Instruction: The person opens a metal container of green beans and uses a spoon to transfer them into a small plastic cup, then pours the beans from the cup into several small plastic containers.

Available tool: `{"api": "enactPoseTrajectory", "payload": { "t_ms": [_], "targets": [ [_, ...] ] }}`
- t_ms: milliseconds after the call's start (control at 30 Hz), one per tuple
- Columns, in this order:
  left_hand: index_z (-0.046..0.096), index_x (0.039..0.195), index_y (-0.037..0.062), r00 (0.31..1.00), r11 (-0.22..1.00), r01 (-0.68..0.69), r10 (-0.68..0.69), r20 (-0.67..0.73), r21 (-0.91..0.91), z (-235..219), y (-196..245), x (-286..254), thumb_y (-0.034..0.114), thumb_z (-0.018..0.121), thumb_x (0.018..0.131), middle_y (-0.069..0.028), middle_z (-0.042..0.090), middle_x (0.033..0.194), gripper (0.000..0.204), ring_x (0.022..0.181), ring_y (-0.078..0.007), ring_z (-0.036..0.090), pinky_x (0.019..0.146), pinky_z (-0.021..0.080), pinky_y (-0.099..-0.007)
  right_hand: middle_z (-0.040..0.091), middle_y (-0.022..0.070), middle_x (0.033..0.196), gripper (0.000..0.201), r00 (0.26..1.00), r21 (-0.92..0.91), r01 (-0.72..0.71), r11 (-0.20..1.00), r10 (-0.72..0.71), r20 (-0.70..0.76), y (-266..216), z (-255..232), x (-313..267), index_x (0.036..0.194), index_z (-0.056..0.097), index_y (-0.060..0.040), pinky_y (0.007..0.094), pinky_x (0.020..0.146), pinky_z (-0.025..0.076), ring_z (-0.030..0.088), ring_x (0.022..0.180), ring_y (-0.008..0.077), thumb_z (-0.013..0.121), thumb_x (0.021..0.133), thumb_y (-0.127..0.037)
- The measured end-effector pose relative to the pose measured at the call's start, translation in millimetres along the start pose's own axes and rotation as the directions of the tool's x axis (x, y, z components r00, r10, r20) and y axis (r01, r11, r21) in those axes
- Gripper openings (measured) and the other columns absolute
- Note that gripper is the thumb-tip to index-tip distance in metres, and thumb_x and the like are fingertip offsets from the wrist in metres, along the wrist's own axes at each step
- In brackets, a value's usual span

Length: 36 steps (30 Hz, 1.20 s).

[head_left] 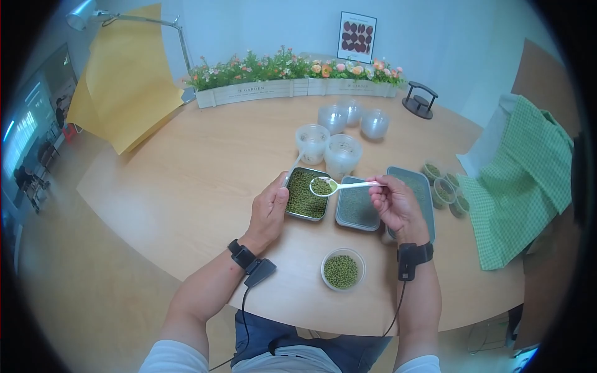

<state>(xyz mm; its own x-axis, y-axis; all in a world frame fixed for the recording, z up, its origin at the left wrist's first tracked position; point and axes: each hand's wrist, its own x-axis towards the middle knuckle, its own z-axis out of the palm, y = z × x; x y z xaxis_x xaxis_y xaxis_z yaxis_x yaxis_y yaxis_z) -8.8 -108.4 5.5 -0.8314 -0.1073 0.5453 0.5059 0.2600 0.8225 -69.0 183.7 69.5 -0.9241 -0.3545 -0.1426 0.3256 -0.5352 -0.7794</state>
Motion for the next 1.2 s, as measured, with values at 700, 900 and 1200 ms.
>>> {"api": "enactPoseTrajectory", "payload": {
  "t_ms": [700, 900, 1200],
  "targets": [
    [0.052, 0.142, -0.005, 0.997, 1.0, 0.001, -0.002, 0.076, 0.014, -1.5, -5.2, -1.2, 0.032, 0.053, 0.107, -0.021, 0.064, 0.131, 0.051, 0.119, -0.0237, 0.061, 0.102, 0.046, -0.0336, 0.073, 0.0127, 0.076, 0.021, 0.91, -0.469, -0.074, 0.88, 0.251, 0.329, -33.8, -17.5, -31.0, 0.096, 0.073, 0.0094, 0.0224, 0.052, 0.059, 0.072, 0.062, 0.0135, 0.067, 0.092, -0.01],
    [0.053, 0.141, -0.0049, 0.996, 0.999, -0.011, 0.007, 0.092, 0.042, -1.5, -7.5, -1.5, 0.033, 0.053, 0.107, -0.0211, 0.063, 0.133, 0.052, 0.12, -0.0251, 0.061, 0.103, 0.046, -0.0338, 0.072, 0.01, 0.073, 0.023, 0.954, -0.415, 0.018, 0.909, 0.11, 0.28, -37.7, -17.0, -29.1, 0.097, 0.072, 0.0083, 0.0226, 0.053, 0.059, 0.069, 0.058, 0.013, 0.063, 0.096, -0.013],
    [0.053, 0.142, -0.0034, 0.996, 0.999, -0.03, 0.028, 0.083, 0.025, -1.8, -10.0, -0.7, 0.035, 0.05, 0.107, -0.0211, 0.062, 0.135, 0.052, 0.123, -0.0275, 0.06, 0.105, 0.044, -0.0351, 0.072, 0.009, 0.083, 0.025, 0.978, -0.358, 0.207, 0.911, -0.202, 0.053, 0.7, 16.8, -7.3, 0.104, 0.07, 0.005, 0.0234, 0.061, 0.06, 0.069, 0.067, 0.0123, 0.062, 0.099, -0.018]
  ]
}}
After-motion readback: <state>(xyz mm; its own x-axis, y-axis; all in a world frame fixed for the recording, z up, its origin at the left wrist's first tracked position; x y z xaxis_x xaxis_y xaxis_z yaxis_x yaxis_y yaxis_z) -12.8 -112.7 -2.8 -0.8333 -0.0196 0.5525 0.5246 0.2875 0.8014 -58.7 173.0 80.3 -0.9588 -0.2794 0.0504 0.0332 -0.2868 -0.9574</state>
